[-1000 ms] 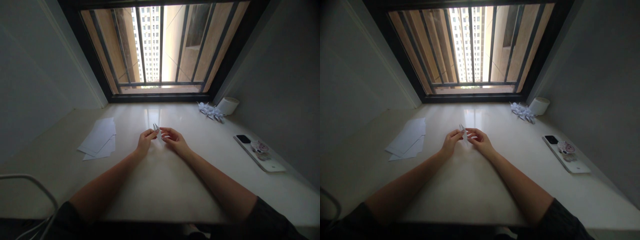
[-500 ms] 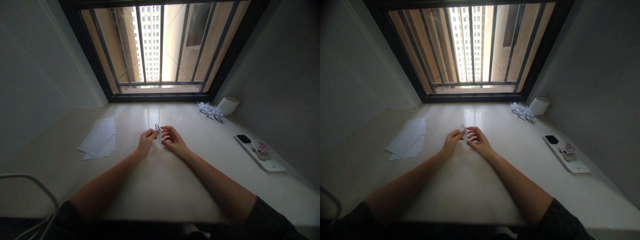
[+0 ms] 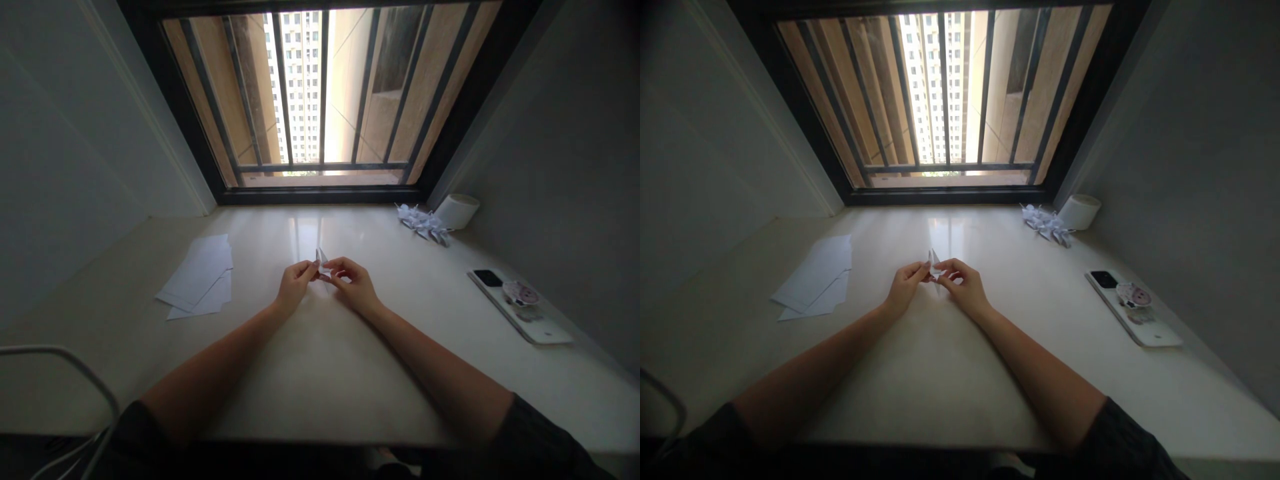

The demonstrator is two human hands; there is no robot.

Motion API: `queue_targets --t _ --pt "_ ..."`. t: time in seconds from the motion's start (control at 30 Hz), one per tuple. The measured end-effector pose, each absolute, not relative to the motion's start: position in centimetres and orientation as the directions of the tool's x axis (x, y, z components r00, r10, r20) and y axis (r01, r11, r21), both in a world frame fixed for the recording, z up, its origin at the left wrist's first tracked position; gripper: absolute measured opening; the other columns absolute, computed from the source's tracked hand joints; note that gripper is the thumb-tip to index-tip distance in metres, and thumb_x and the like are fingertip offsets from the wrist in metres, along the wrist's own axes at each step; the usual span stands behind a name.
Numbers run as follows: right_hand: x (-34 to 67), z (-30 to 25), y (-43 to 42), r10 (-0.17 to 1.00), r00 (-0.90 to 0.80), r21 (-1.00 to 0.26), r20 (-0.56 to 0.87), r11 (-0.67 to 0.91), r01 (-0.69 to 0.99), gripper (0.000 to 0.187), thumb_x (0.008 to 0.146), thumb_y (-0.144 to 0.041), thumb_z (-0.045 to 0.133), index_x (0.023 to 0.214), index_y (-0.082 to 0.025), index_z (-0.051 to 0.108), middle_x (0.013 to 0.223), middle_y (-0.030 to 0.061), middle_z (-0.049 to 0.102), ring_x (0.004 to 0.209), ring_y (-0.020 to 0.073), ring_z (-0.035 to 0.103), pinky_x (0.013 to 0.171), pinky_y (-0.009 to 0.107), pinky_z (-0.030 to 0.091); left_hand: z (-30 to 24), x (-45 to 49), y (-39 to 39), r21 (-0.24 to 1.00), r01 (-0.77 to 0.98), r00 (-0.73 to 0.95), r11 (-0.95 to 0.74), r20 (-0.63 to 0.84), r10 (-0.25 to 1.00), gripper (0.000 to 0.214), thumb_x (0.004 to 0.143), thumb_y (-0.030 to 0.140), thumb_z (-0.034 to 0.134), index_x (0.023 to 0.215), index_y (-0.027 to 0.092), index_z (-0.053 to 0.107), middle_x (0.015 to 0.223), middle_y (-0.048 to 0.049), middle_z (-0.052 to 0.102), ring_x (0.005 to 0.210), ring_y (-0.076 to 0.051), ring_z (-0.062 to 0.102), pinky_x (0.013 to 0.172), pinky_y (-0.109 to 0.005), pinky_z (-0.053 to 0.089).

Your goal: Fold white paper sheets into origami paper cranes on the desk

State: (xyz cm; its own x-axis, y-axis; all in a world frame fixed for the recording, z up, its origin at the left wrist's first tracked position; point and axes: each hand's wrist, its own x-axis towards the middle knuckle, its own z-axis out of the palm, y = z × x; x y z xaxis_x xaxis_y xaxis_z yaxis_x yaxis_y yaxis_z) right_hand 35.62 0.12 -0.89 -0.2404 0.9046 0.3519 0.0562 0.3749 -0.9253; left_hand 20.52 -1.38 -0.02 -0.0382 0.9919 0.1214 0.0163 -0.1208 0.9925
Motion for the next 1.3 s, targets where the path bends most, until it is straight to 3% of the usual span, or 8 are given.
queue_targets --t 0.2,0.4,0.83,1.1,1.3 --pt "35.72 0.02 -0.63 0.853 -0.158 -0.824 0.497 0.521 0.22 0.017 0.076 -0.039 0.063 0.072 -0.023 0.067 0.085 0.0049 0.065 0.078 0.0181 0.059 0.066 0.031 0.047 0.08 20.62 -1.46 0.992 0.041 -0.025 -0.116 0.117 0.993 0.039 0.071 0.053 0.061 0.062 0.015 0.066 0.059 -0.0027 0.062 0.061 -0.014 0.056 0.064 -0.026 0.043" --pt "35.77 -0.13 -0.62 0.785 -0.182 -0.735 0.592 0.618 0.279 0.012 0.079 -0.035 0.062 0.078 -0.024 0.066 0.087 0.0051 0.058 0.082 0.0183 0.056 0.07 0.033 0.048 0.05 20.66 -1.46 0.993 0.031 -0.012 -0.112 0.113 0.994 0.038 0.071 0.052 0.061 0.059 0.015 0.065 0.057 -0.002 0.061 0.059 -0.013 0.055 0.063 -0.026 0.044" --pt "35.75 0.1 -0.77 0.731 -0.275 -0.63 0.624 0.679 0.376 0.015 0.088 -0.028 0.047 0.08 -0.021 0.059 0.088 0.0075 0.053 0.083 0.0199 0.052 0.075 0.035 0.044 0.11 20.58 -1.6 0.993 0.06 0.037 -0.102 0.1 0.994 0.036 0.075 0.048 0.059 0.065 0.015 0.068 0.06 -0.0036 0.065 0.062 -0.014 0.057 0.067 -0.026 0.043" --pt "35.68 -0.18 -0.5 0.83 -0.131 -0.799 0.543 0.558 0.225 0.017 0.075 -0.038 0.066 0.067 -0.024 0.067 0.07 0.0017 0.053 0.069 0.0167 0.05 0.062 0.031 0.042 -0.04 20.6 -1.45 0.985 0.054 0.004 -0.164 0.164 0.986 0.037 0.074 0.049 0.06 0.058 0.015 0.063 0.057 0.0 0.057 0.058 -0.012 0.05 0.06 -0.025 0.039" --pt "35.62 -0.58 0.02 0.85 -0.168 -0.846 0.499 0.52 0.12 0.015 0.073 -0.037 0.068 0.066 -0.023 0.07 0.067 0.0012 0.056 0.067 0.0153 0.051 0.062 0.03 0.042 -0.44 20.55 -1.31 0.979 0.099 -0.014 -0.176 0.178 0.984 0.035 0.073 0.048 0.06 0.066 0.015 0.066 0.062 -0.0015 0.061 0.063 -0.013 0.053 0.062 -0.026 0.043"
